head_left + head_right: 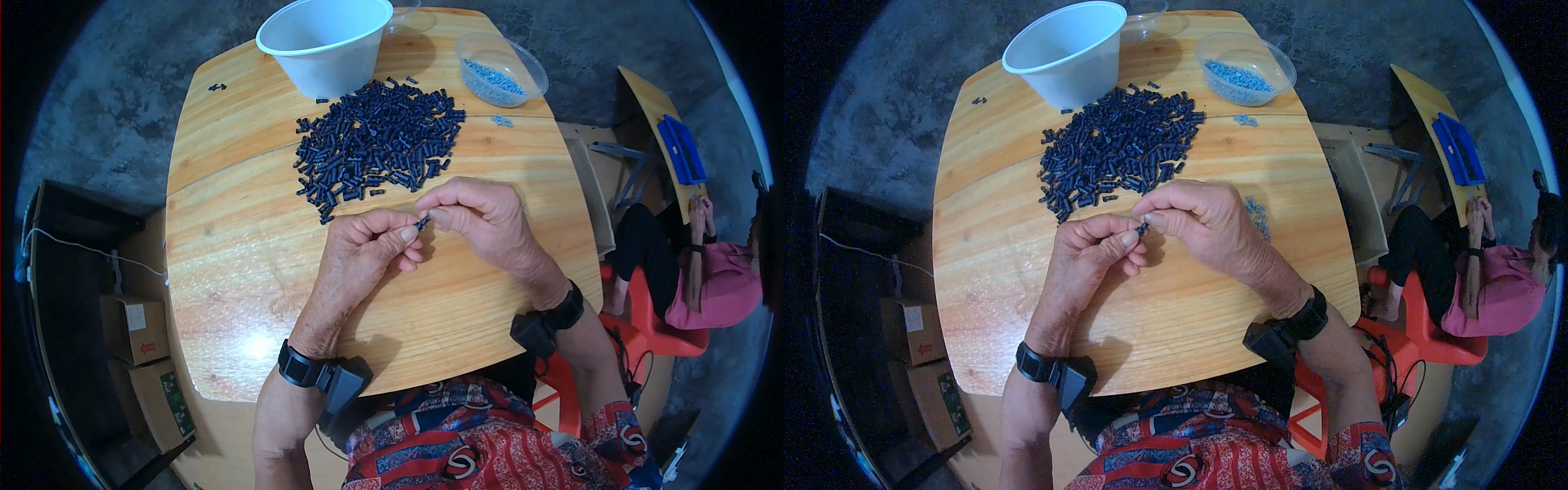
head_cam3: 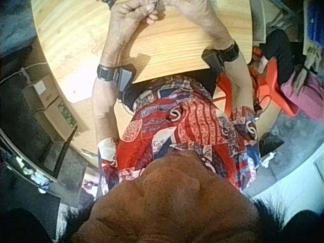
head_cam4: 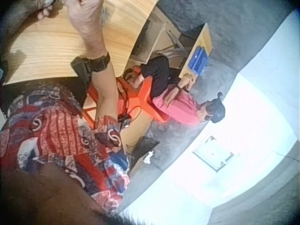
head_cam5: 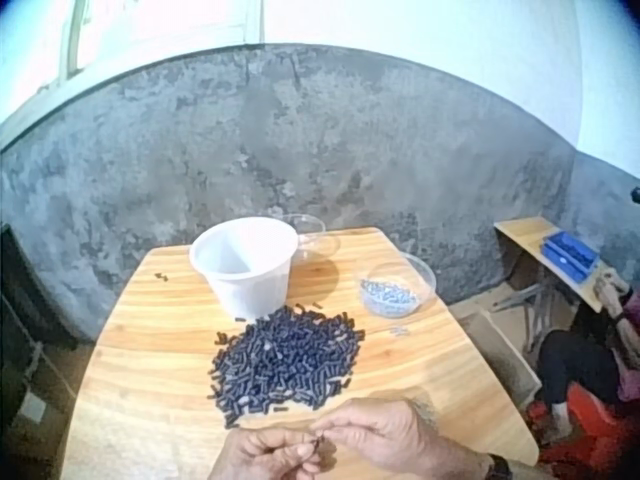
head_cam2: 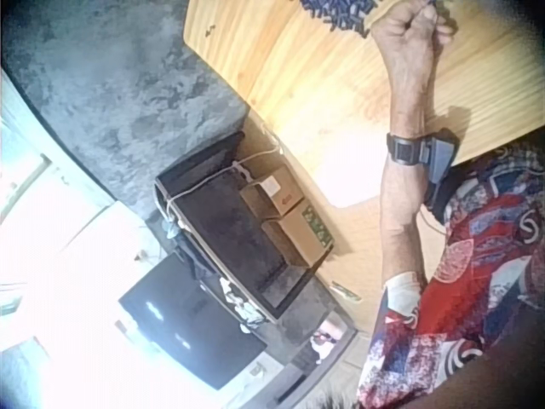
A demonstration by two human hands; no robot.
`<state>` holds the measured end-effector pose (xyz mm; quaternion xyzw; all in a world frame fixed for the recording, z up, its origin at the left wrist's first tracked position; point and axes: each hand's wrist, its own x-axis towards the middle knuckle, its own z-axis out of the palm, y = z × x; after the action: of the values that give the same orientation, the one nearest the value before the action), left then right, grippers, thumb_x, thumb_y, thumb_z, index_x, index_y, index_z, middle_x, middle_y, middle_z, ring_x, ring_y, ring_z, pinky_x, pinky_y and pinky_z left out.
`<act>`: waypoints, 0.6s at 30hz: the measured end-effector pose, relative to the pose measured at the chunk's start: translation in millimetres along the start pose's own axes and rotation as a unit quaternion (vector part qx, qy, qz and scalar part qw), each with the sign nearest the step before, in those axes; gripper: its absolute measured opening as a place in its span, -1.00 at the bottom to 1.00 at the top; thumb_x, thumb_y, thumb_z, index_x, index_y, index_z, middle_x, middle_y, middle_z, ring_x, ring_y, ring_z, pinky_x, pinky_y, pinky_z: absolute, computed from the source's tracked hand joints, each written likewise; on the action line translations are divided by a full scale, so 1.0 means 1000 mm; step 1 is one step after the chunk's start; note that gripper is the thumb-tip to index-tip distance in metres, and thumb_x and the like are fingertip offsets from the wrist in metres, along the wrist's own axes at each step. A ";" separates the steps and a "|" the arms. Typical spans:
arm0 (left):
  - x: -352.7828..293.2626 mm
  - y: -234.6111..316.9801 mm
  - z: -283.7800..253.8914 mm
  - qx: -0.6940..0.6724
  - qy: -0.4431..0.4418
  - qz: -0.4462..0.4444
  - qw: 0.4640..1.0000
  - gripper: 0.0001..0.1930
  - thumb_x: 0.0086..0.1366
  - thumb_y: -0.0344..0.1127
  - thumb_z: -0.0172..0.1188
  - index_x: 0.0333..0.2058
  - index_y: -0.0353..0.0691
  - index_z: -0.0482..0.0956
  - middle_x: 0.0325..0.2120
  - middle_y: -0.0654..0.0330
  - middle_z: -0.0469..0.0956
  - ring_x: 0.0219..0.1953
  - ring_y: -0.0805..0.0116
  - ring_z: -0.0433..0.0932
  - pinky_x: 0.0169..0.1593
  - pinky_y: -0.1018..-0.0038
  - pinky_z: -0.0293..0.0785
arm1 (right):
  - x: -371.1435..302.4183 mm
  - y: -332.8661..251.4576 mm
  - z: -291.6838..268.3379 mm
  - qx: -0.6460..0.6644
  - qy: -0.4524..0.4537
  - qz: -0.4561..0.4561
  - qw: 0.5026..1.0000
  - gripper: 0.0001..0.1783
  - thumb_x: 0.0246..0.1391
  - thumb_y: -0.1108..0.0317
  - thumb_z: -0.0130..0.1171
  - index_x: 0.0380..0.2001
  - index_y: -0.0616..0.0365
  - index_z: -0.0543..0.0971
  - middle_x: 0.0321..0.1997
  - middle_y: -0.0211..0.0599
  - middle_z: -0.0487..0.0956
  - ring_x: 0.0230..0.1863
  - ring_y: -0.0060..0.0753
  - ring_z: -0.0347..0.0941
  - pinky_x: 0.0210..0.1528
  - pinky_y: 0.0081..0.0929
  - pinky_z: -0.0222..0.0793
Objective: Assembling small blue and black plastic or rubber components at a workbench.
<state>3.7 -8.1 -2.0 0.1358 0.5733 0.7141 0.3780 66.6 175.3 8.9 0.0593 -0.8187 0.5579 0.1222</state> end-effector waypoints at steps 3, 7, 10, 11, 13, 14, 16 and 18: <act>-0.001 0.002 0.001 -0.003 -0.001 0.002 1.000 -0.86 0.26 -0.46 0.14 -0.26 -0.37 0.60 -0.47 0.14 0.61 -0.47 0.51 0.56 -0.38 0.63 0.51 | 0.000 -0.001 0.000 0.050 -0.003 0.060 0.997 -0.89 0.05 0.48 0.19 -0.32 0.26 0.58 -0.43 -0.37 0.59 -0.36 -0.62 0.48 -0.29 -0.63 0.41; 0.000 -0.001 -0.001 0.011 -0.008 0.008 1.000 -0.86 0.26 -0.46 0.14 -0.25 -0.37 0.60 -0.47 0.15 0.61 -0.46 0.51 0.56 -0.38 0.62 0.51 | 0.000 0.001 -0.001 0.095 -0.011 0.100 0.990 -0.90 0.04 0.47 0.21 -0.35 0.26 0.59 -0.46 -0.48 0.56 -0.39 -0.74 0.42 -0.34 -0.71 0.37; -0.001 -0.001 -0.002 0.002 -0.008 0.007 1.000 -0.86 0.26 -0.46 0.15 -0.25 -0.37 0.60 -0.47 0.15 0.61 -0.46 0.51 0.56 -0.38 0.63 0.51 | 0.001 -0.002 -0.004 0.087 -0.027 0.128 0.988 -0.91 0.03 0.47 0.22 -0.38 0.25 0.59 -0.47 -0.50 0.55 -0.42 -0.76 0.39 -0.38 -0.73 0.35; -0.001 -0.001 -0.002 -0.003 -0.008 0.007 1.000 -0.86 0.26 -0.45 0.15 -0.25 -0.37 0.60 -0.47 0.15 0.61 -0.46 0.51 0.56 -0.38 0.63 0.51 | 0.002 -0.002 -0.004 0.087 -0.028 0.128 0.987 -0.91 0.03 0.47 0.22 -0.38 0.25 0.59 -0.47 -0.50 0.55 -0.42 -0.76 0.39 -0.38 -0.73 0.35; -0.001 -0.002 -0.002 -0.001 -0.005 0.010 1.000 -0.86 0.26 -0.46 0.15 -0.26 -0.38 0.60 -0.47 0.15 0.61 -0.46 0.51 0.56 -0.38 0.63 0.51 | 0.002 -0.002 -0.005 0.077 -0.040 0.133 0.987 -0.92 0.02 0.46 0.23 -0.39 0.24 0.60 -0.49 -0.50 0.55 -0.43 -0.76 0.38 -0.39 -0.73 0.33; -0.001 -0.002 -0.001 0.000 -0.004 0.014 1.000 -0.86 0.26 -0.46 0.15 -0.26 -0.38 0.60 -0.47 0.15 0.61 -0.45 0.51 0.56 -0.38 0.63 0.51 | 0.001 -0.001 -0.005 0.076 -0.040 0.133 0.987 -0.92 0.02 0.46 0.23 -0.39 0.24 0.60 -0.49 -0.50 0.55 -0.43 -0.76 0.38 -0.39 -0.73 0.33; 0.000 -0.001 0.000 0.000 -0.007 0.009 1.000 -0.87 0.26 -0.46 0.14 -0.26 -0.38 0.60 -0.47 0.15 0.61 -0.45 0.51 0.57 -0.38 0.63 0.50 | 0.001 0.000 -0.005 0.086 -0.044 0.112 0.989 -0.92 0.02 0.45 0.24 -0.41 0.24 0.60 -0.49 -0.50 0.54 -0.44 -0.76 0.37 -0.39 -0.72 0.33; -0.001 -0.001 -0.001 0.001 -0.006 0.004 1.000 -0.87 0.25 -0.47 0.14 -0.27 -0.38 0.60 -0.47 0.14 0.61 -0.45 0.50 0.57 -0.38 0.63 0.50 | 0.000 0.001 -0.003 0.077 -0.046 0.107 0.990 -0.92 0.01 0.45 0.24 -0.41 0.23 0.60 -0.50 -0.49 0.55 -0.43 -0.76 0.38 -0.38 -0.71 0.33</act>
<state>3.7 -9.5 -3.4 0.1431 0.5711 0.7144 0.3782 66.2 178.4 8.7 0.0063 -0.7796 0.6260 0.0189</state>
